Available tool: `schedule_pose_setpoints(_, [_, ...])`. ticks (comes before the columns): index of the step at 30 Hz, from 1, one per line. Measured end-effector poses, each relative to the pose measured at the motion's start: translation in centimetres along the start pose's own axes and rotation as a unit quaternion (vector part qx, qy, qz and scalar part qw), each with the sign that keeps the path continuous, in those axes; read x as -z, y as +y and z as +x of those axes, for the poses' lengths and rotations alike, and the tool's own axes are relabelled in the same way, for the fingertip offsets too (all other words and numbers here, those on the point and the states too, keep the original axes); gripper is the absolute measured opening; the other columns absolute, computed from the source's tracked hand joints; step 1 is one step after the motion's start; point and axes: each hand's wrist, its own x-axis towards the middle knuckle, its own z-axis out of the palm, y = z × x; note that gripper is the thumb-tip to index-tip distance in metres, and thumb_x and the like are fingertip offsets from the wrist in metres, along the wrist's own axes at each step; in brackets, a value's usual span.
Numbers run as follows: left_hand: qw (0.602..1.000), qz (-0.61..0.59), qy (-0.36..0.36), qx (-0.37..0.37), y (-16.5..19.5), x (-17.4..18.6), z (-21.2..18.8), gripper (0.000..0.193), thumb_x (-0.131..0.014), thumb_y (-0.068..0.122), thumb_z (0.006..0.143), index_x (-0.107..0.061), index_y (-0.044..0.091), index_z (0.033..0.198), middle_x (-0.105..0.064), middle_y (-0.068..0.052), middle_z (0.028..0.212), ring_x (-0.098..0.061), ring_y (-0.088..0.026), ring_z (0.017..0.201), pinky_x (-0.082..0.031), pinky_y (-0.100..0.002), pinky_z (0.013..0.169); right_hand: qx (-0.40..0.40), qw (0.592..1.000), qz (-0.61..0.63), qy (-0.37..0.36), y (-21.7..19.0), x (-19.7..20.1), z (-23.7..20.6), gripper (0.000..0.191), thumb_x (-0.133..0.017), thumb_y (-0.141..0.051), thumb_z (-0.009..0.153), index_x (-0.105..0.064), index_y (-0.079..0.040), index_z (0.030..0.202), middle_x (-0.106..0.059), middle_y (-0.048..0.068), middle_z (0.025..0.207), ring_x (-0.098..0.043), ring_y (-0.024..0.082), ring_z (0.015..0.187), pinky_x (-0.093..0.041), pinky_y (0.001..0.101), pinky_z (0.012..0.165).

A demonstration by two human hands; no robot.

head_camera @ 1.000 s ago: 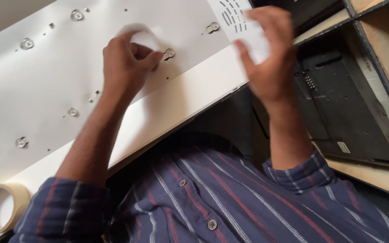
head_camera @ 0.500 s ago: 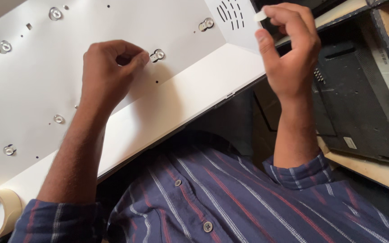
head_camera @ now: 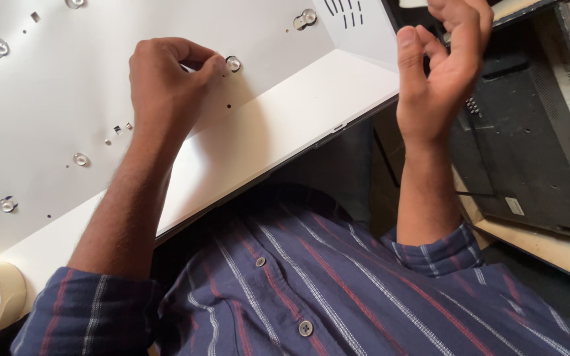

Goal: The person uses a screwdriver to tighten screws on a white metal casing. They then apply pieces of masking tape over the screw heads and surrounding areas on the casing.

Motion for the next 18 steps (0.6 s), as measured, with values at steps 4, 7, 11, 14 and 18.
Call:
schedule_pose_setpoints(4, [0.999, 0.009, -0.012, -0.029, -0.2, 0.3, 0.0, 0.01, -0.08, 0.013, 0.086, -0.081, 0.004, 0.091, -0.078, -0.008, 0.079, -0.073, -0.013, 0.062, -0.059, -0.027, 0.061, -0.025, 0.999, 0.045, -0.002, -0.4, 0.1, -0.1, 0.03, -0.067, -0.01, 0.113, -0.053, -0.002, 0.139, -0.046, 0.008, 0.138, -0.058, 0.019, 0.127, -0.061, 0.0336, 0.1])
schedule_pose_setpoints(7, [0.999, 0.0, -0.026, -0.025, -0.2, 0.7, -0.1, 0.009, -0.079, 0.013, 0.087, -0.082, 0.005, 0.091, -0.078, -0.007, 0.08, -0.073, -0.013, 0.062, -0.059, -0.027, 0.06, -0.026, 0.998, 0.05, -0.002, -0.7, -0.1, -0.2, 0.032, -0.067, -0.009, 0.112, -0.052, -0.002, 0.14, -0.045, 0.008, 0.141, -0.057, 0.019, 0.127, -0.061, 0.0337, 0.101])
schedule_pose_setpoints(11, [0.999, -0.011, -0.022, -0.025, -0.1, 0.8, -0.1, 0.009, -0.08, 0.014, 0.087, -0.081, 0.006, 0.091, -0.078, -0.007, 0.08, -0.073, -0.012, 0.063, -0.059, -0.026, 0.061, -0.023, 0.998, 0.055, -0.004, -0.8, -0.2, -0.4, 0.034, -0.068, -0.009, 0.113, -0.051, -0.002, 0.142, -0.046, 0.007, 0.14, -0.057, 0.02, 0.127, -0.059, 0.0329, 0.101])
schedule_pose_setpoints(14, [1.0, 0.012, -0.007, -0.021, 0.0, 0.4, -0.2, 0.009, -0.08, 0.013, 0.085, -0.081, 0.005, 0.09, -0.078, -0.007, 0.08, -0.073, -0.013, 0.062, -0.059, -0.027, 0.061, -0.009, 0.999, 0.049, -0.005, -0.7, -0.3, -0.3, 0.034, -0.068, -0.008, 0.113, -0.051, -0.003, 0.142, -0.046, 0.007, 0.141, -0.057, 0.02, 0.126, -0.059, 0.0333, 0.101])
schedule_pose_setpoints(18, [1.0, 0.023, 0.011, -0.017, -0.1, -0.2, -0.4, 0.009, -0.079, 0.012, 0.084, -0.081, 0.005, 0.088, -0.078, -0.008, 0.077, -0.073, -0.013, 0.059, -0.06, -0.027, 0.06, -0.027, 0.997, 0.075, -0.001, -0.9, -0.3, -0.5, 0.034, -0.068, -0.008, 0.113, -0.051, -0.002, 0.142, -0.047, 0.007, 0.137, -0.057, 0.02, 0.126, -0.059, 0.0329, 0.101])
